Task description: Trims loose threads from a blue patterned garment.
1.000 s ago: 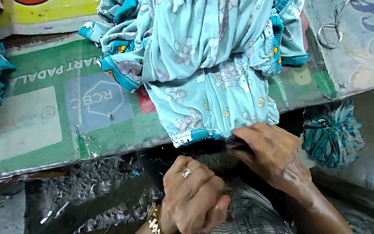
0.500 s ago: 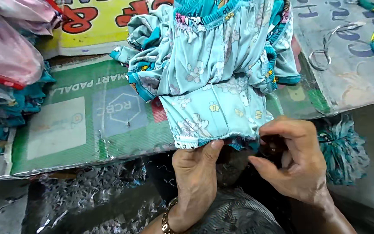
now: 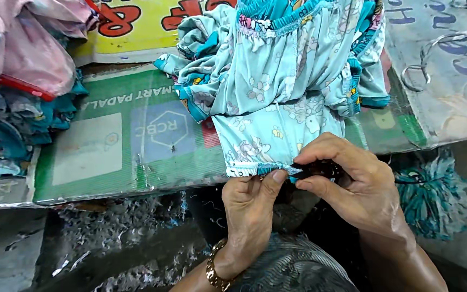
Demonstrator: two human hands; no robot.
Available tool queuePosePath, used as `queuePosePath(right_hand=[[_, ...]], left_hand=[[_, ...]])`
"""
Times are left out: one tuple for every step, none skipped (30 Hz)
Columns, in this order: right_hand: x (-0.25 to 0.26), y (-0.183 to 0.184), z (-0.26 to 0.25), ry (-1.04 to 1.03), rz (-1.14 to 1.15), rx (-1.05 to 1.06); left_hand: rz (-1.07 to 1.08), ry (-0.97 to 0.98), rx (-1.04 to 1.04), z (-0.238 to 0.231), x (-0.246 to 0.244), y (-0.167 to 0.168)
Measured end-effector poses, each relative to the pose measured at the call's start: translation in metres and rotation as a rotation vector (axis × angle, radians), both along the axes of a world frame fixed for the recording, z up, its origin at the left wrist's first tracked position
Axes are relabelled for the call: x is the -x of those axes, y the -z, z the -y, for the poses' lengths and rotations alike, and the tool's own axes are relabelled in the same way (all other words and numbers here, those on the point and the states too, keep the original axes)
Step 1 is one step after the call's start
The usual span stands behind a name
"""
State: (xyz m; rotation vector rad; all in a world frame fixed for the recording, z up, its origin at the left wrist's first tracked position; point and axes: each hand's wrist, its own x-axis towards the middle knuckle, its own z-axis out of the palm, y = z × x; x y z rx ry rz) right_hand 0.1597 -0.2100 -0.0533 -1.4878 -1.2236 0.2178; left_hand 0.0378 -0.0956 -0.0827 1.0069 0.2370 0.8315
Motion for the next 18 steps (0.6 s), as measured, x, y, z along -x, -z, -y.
queuePosePath(right_hand=[[-0.001,0.001,0.001,-0.029,-0.051,-0.003],[-0.001,0.001,0.002,-0.049,-0.090,0.001],[-0.002,0.001,0.002,-0.054,-0.108,0.009],[-0.003,0.001,0.002,-0.048,-0.112,0.021],[-0.003,0.002,0.002,-0.044,-0.116,0.028],[-0.004,0.002,0.002,-0.048,-0.123,0.030],[-0.004,0.003,0.002,-0.052,-0.128,0.028],[-0.004,0.004,0.002,-0.054,-0.132,0.025],[-0.004,0.005,0.002,-0.053,-0.131,0.022],[-0.004,0.006,0.001,-0.052,-0.131,0.015],[-0.004,0.007,0.001,-0.049,-0.131,0.011],[-0.004,0.007,0.001,-0.045,-0.134,0.007],[-0.004,0.008,0.001,-0.041,-0.135,0.006],[-0.004,0.009,0.001,-0.037,-0.136,0.004],[-0.003,0.010,0.001,-0.033,-0.137,0.002],[-0.003,0.011,0.002,-0.032,-0.136,0.001],[-0.003,0.012,0.001,-0.029,-0.137,-0.002],[-0.003,0.012,0.001,-0.026,-0.136,-0.005]], left_hand=[[-0.001,0.003,0.008,0.000,0.000,0.000],[-0.003,0.001,0.004,-0.001,0.000,0.000],[-0.006,-0.004,-0.007,-0.001,0.000,0.000],[-0.010,-0.012,-0.025,-0.001,0.000,0.001],[-0.015,-0.020,-0.045,-0.001,0.001,0.001],[-0.019,-0.025,-0.068,0.000,0.001,0.002],[-0.024,-0.031,-0.086,0.000,0.001,0.002],[-0.026,-0.035,-0.100,0.000,0.001,0.002],[-0.028,-0.038,-0.108,-0.001,0.002,0.003],[-0.031,-0.038,-0.111,-0.001,0.002,0.003],[-0.034,-0.038,-0.108,-0.001,0.002,0.004],[-0.035,-0.037,-0.102,-0.001,0.002,0.004],[-0.036,-0.036,-0.096,-0.001,0.003,0.004],[-0.042,-0.035,-0.095,-0.001,0.003,0.004],[-0.047,-0.035,-0.094,-0.001,0.003,0.005],[-0.051,-0.036,-0.093,-0.001,0.003,0.005],[-0.052,-0.036,-0.091,-0.001,0.003,0.006],[-0.052,-0.034,-0.084,-0.001,0.004,0.007]])
